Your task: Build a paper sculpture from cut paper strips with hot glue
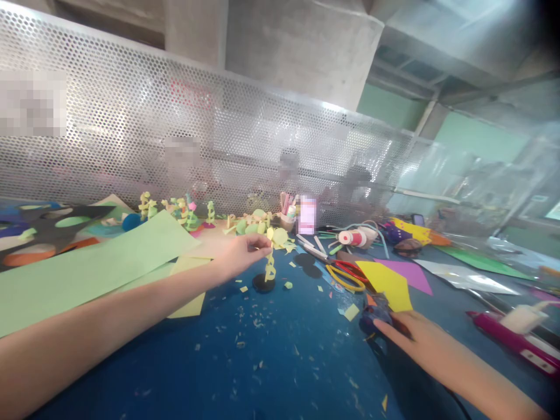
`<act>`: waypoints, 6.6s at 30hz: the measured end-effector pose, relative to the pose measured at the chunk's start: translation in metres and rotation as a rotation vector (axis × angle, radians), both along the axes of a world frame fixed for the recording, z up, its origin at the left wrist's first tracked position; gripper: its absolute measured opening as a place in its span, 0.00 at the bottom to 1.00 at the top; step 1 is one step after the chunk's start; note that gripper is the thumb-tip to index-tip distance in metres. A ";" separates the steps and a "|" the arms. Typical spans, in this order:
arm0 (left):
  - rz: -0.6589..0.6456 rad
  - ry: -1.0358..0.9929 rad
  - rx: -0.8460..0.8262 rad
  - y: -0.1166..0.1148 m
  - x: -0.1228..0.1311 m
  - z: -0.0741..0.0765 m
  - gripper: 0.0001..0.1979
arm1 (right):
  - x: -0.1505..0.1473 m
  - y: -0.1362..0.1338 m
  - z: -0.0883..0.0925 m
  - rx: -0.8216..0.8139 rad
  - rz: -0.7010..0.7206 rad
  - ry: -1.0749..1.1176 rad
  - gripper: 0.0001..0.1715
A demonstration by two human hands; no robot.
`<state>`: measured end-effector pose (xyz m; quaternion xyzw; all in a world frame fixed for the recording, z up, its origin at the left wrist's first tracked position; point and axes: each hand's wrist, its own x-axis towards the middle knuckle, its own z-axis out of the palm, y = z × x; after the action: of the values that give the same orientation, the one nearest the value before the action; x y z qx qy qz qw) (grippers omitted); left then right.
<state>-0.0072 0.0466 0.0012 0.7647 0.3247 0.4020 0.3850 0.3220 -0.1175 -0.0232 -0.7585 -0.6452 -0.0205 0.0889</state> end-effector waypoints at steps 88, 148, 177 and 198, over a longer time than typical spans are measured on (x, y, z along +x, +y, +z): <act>-0.026 -0.014 0.063 -0.003 0.003 -0.004 0.10 | -0.156 0.027 0.051 0.256 0.276 0.410 0.25; 0.063 0.001 0.103 -0.005 0.002 -0.005 0.09 | -0.148 0.116 0.038 0.266 0.381 0.917 0.15; 0.033 -0.025 0.129 -0.004 0.002 -0.006 0.08 | -0.177 0.113 0.023 0.470 0.344 1.188 0.12; -0.035 -0.069 0.054 0.000 0.002 -0.006 0.09 | -0.174 0.113 0.020 0.504 0.478 1.242 0.13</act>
<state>-0.0053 0.0465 -0.0053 0.7661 0.2869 0.4300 0.3819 0.1478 -0.0045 -0.0036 -0.4243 -0.5995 0.2871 0.6149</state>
